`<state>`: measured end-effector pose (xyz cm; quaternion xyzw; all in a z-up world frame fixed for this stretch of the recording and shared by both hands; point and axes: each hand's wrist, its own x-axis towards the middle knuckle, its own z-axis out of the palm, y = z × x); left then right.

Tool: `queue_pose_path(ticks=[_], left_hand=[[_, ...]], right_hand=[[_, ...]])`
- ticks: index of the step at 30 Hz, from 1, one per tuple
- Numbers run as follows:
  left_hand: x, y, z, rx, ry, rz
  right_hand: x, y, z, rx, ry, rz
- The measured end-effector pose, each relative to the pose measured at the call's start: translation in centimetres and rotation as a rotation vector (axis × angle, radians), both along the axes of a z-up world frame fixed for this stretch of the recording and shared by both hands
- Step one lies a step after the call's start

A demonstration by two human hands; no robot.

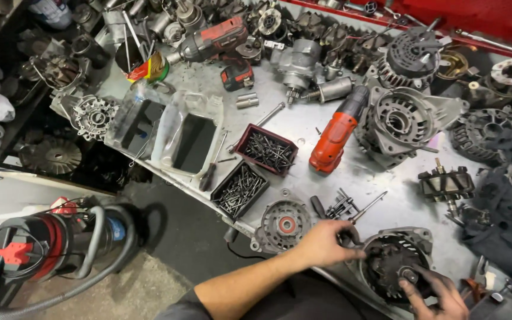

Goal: The person uses a T-handle wrench to tighten a bolt on a cylindrical metal part held in a bench vise. They then remove the part, place it on a workbench, and use a hammer to strike a bolt on the part.

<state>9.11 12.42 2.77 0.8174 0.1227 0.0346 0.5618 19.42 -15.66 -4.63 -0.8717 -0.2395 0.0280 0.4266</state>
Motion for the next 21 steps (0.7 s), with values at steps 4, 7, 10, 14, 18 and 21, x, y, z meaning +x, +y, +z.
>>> queue_pose_path(ticks=[4, 7, 10, 14, 18, 21], left_hand=[[-1.6, 2.9, 1.9, 0.002, 0.092, 0.099], [-2.6, 2.8, 1.1, 0.011, 0.129, 0.074], [-2.1, 2.1, -1.1, -0.032, 0.11, -0.061], [-2.0, -0.5, -6.0, -0.08, 0.198, -0.376], [-0.1, -4.0, -7.4, -0.166, 0.243, -0.648], [-0.1, -6.3, -8.4, -0.042, 0.592, -0.744]], right_hand=[[-0.2, 1.2, 2.4, 0.007, -0.01, -0.036], [-1.7, 1.8, 3.5, -0.188, 0.062, -0.158], [-3.4, 2.8, 5.0, -0.272, 0.05, -0.263], [-6.9, 2.6, 5.8, -0.148, -0.046, -0.39], [-11.8, -1.4, 8.4, -0.038, 0.091, -0.569], [-14.8, -4.4, 7.3, 0.05, 0.142, -0.553]])
